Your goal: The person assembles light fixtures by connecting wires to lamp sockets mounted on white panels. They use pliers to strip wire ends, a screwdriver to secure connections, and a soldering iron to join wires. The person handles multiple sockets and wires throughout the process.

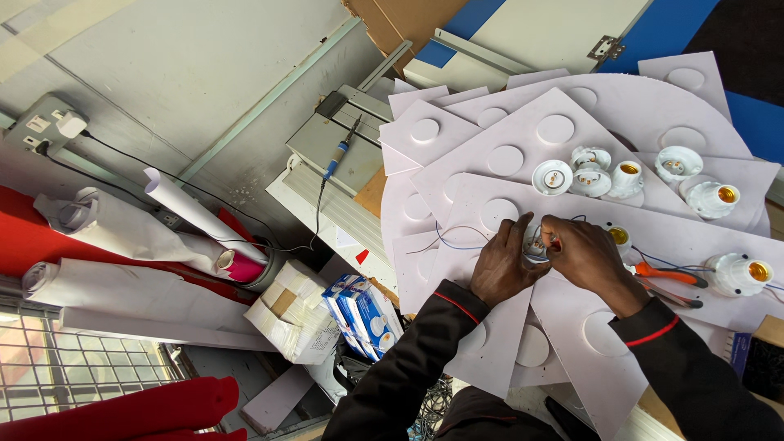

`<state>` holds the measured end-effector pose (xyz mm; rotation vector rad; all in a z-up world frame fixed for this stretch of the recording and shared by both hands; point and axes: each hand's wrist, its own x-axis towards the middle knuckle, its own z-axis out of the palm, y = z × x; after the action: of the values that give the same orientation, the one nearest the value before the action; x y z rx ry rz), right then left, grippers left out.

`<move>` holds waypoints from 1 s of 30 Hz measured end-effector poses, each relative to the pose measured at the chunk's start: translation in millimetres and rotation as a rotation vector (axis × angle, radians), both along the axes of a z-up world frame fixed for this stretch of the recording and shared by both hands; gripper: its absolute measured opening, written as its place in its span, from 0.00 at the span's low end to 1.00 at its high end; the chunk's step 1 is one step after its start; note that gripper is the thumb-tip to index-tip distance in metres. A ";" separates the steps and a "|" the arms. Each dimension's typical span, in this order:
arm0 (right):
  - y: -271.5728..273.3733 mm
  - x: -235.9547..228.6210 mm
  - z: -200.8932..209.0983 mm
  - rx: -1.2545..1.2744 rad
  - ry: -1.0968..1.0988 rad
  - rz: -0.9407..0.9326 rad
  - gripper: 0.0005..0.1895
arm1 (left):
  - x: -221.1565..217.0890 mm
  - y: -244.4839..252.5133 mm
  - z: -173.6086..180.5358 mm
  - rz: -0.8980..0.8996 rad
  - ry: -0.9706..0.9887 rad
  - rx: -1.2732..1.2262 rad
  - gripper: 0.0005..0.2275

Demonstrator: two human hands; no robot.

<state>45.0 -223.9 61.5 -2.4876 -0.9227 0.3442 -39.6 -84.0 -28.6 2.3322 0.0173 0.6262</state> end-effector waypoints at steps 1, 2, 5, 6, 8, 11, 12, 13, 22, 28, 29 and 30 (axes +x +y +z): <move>-2.0 0.1 -1.3 -0.001 0.003 -0.001 0.05 | -0.9 -0.3 2.1 -0.001 0.003 -0.001 0.39; -3.3 0.4 -2.5 0.055 0.038 -0.014 0.06 | -1.2 0.2 4.5 -0.003 0.014 -0.019 0.39; -7.6 6.0 -17.4 0.146 0.110 -0.042 0.06 | -2.7 0.0 7.0 -0.010 0.039 -0.062 0.39; -8.1 8.8 -24.1 0.179 0.150 -0.054 0.06 | -3.5 0.3 7.2 -0.013 0.054 -0.091 0.39; -6.8 4.9 -20.5 0.186 0.144 -0.068 0.07 | -3.4 0.5 10.2 -0.011 0.070 -0.088 0.39; -5.2 3.4 -19.6 0.193 0.137 -0.090 0.07 | -1.7 -0.1 6.3 -0.003 0.092 -0.082 0.39; -4.6 3.5 -20.0 0.197 0.132 -0.095 0.08 | -0.8 -0.3 3.7 0.003 0.094 -0.077 0.38; -5.1 6.6 -21.2 0.198 0.133 -0.095 0.08 | -1.5 -0.4 5.0 0.003 0.095 -0.077 0.38; -12.6 12.0 4.4 0.309 0.365 -0.024 0.14 | -5.5 -2.0 23.2 0.025 0.115 -0.065 0.33; -23.7 -7.9 73.2 0.725 0.334 -0.086 0.06 | -2.6 -0.6 10.6 -0.002 -0.005 0.016 0.31; -26.1 -14.9 89.5 0.825 0.245 -0.111 0.05 | -2.9 -0.6 11.3 0.001 -0.020 0.036 0.30; -29.1 -22.0 105.8 0.926 0.154 -0.140 0.05 | -2.7 -0.8 12.0 -0.001 -0.034 0.056 0.29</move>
<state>23.0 -253.0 167.3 -1.6301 -0.6291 0.0300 -42.3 -84.8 -16.6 2.3745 -0.0171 0.6742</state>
